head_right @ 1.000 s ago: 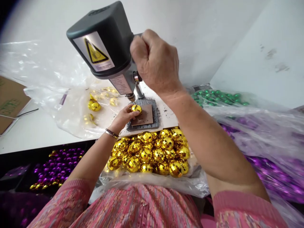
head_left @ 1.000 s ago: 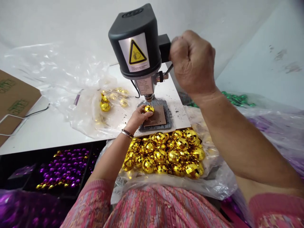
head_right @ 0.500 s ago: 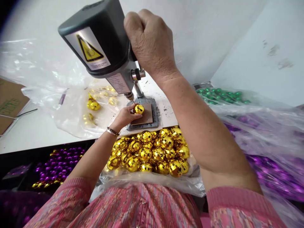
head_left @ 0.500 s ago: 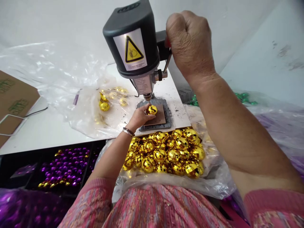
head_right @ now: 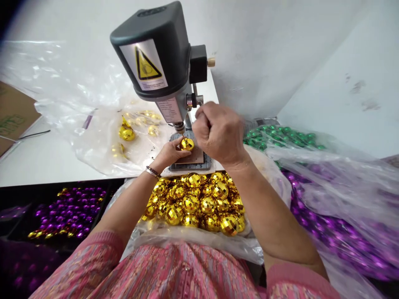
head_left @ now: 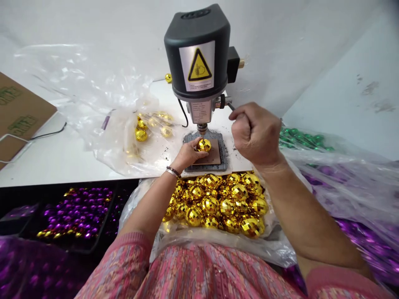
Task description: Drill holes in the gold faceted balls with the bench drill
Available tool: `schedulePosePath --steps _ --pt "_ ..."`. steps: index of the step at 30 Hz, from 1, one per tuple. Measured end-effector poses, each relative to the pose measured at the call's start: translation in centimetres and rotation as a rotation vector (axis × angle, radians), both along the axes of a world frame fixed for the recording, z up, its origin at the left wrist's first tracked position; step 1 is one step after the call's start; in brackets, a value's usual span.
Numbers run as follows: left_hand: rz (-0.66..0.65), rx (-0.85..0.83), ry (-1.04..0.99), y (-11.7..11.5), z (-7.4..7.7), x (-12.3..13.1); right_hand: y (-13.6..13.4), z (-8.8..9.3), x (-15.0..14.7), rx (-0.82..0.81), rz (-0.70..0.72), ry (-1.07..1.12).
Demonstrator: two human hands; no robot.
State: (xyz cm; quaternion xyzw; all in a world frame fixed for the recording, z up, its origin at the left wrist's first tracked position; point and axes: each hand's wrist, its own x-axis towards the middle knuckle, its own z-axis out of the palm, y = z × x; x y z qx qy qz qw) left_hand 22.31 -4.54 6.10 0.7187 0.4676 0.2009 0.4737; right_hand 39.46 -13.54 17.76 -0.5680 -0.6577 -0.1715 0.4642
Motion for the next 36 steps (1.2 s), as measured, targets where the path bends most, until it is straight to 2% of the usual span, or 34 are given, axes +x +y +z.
schedulePosePath --steps 4,9,15,17,18,20,23,25,27,29,33,34,36 --pt "-0.009 0.009 0.018 0.0 0.0 -0.1 0.0 -1.9 0.3 0.102 0.032 -0.043" --pt "-0.007 0.033 -0.006 -0.1 0.0 -0.2 0.3 -2.7 -0.1 0.209 0.031 -0.035" --pt "0.018 0.057 0.044 -0.4 0.5 -0.1 0.1 -4.9 -0.5 0.266 0.009 -0.029" --pt "0.017 0.051 0.042 -0.5 0.4 0.0 0.0 -5.1 -0.7 0.272 0.018 0.002" --pt "0.01 0.045 0.033 -0.5 0.3 0.0 0.0 -4.7 -0.8 0.259 0.024 0.049" --pt "0.008 0.041 0.013 -0.5 0.0 0.1 0.4 -2.8 -1.0 0.216 0.041 0.184" --pt "0.059 0.075 -0.003 -0.8 -0.1 -0.2 1.9 1.9 -1.2 0.105 0.071 0.358" --pt "0.097 0.088 0.005 -1.3 0.2 -0.9 3.2 5.0 -1.1 -0.025 0.05 0.477" --pt "0.079 0.045 0.014 -2.1 0.6 -1.7 4.2 7.2 -1.0 -0.141 0.008 0.54" --pt "-0.066 -0.065 -0.037 -3.3 1.2 -2.3 4.6 8.3 -1.0 -0.216 -0.035 0.526" --pt "-0.494 -0.298 -0.247 -6.5 2.7 -1.1 4.0 8.8 -0.9 -0.294 -0.033 0.452" --pt "-0.56 -0.333 -0.273 -7.4 3.1 -0.5 3.9 8.8 -0.9 -0.303 -0.023 0.445" --pt "-0.61 -0.342 -0.265 -8.7 4.0 0.4 3.7 8.9 -0.9 -0.31 -0.023 0.429"
